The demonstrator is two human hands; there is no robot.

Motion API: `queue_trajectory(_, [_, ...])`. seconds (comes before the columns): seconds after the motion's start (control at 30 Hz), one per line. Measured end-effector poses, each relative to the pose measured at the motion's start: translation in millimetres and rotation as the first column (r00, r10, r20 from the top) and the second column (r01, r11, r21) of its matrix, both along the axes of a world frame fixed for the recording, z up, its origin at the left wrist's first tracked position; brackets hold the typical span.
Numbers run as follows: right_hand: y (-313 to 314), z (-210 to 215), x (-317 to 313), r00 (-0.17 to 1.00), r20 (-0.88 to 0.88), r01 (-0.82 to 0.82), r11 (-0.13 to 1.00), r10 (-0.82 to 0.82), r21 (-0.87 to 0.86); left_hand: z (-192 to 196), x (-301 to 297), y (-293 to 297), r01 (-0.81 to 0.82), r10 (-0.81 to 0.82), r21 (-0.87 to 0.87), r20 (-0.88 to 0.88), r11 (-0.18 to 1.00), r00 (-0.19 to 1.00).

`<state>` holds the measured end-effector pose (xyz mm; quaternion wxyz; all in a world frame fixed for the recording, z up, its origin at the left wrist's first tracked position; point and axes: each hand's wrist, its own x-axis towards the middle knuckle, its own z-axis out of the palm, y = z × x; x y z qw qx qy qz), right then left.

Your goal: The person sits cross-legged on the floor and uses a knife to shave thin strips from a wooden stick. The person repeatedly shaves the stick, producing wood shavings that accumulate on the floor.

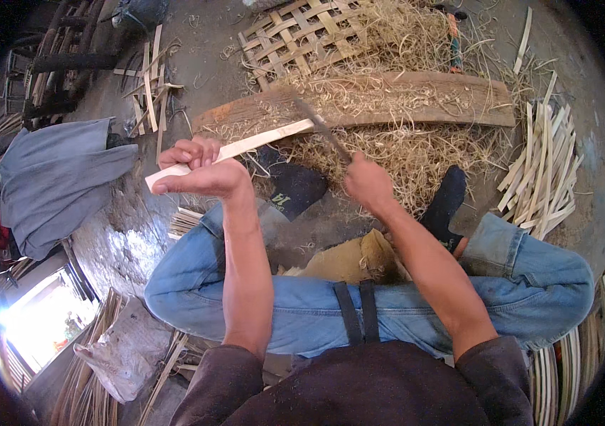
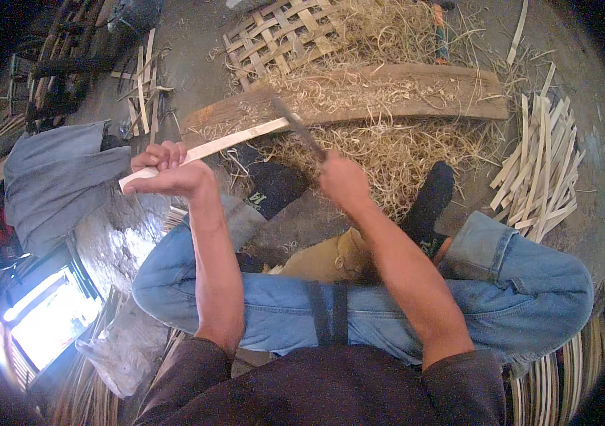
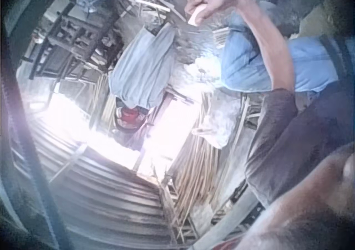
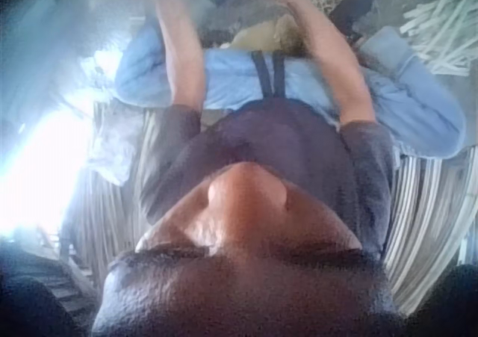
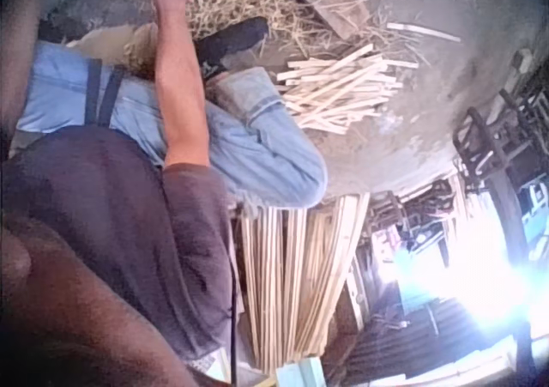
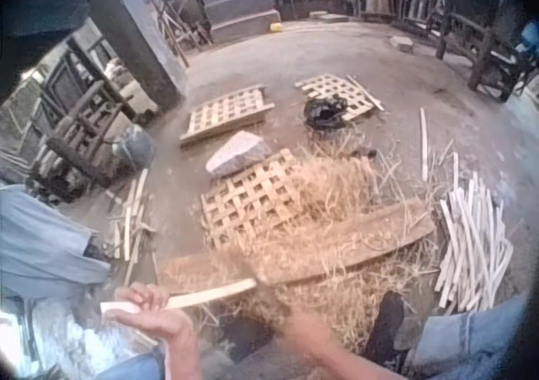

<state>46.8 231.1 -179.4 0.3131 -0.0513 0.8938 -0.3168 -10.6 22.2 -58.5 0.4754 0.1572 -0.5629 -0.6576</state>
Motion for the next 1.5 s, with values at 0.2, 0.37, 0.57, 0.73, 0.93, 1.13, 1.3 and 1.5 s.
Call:
queue_trajectory(0.2, [-13.9,3.1,6.8,0.995,0.048,0.091,0.996,-0.090,-0.020,-23.9,2.0,15.3,0.088,-0.088,0.055,-0.003,0.995,0.996])
queue_trajectory(0.37, [-36.7,25.3,15.8,0.998,-0.041,0.028,0.972,-0.038,-0.231,-33.5,7.9,24.4,0.113,-0.109,-0.034,0.099,0.993,0.989])
queue_trajectory(0.57, [-23.2,8.1,-4.9,0.999,-0.028,0.040,0.984,-0.045,-0.173,-39.8,0.6,10.5,0.016,-0.015,-0.011,0.113,1.000,0.993])
queue_trajectory(0.73, [-18.0,0.7,-10.8,0.999,0.040,0.021,0.996,-0.018,-0.088,-40.2,-1.8,11.5,0.005,-0.003,-0.012,0.128,1.000,0.992])
queue_trajectory(0.93, [-14.8,4.2,-13.3,0.999,0.029,-0.020,0.999,0.022,-0.050,-38.3,-0.6,14.8,-0.015,0.025,-0.058,0.165,0.998,0.986])
queue_trajectory(1.13, [0.1,-2.1,-14.8,0.999,0.032,-0.038,0.999,0.037,0.024,-40.0,2.0,14.6,-0.013,0.014,-0.012,0.146,1.000,0.989])
queue_trajectory(1.3, [-15.2,10.9,-10.6,0.996,0.000,-0.089,0.996,0.089,-0.010,-40.5,1.8,13.4,0.003,0.000,-0.019,0.142,1.000,0.990])
queue_trajectory(1.5, [2.8,-15.0,-0.3,0.998,-0.038,-0.045,0.999,0.046,0.015,-43.3,2.5,11.2,0.024,-0.029,0.036,0.144,0.999,0.989])
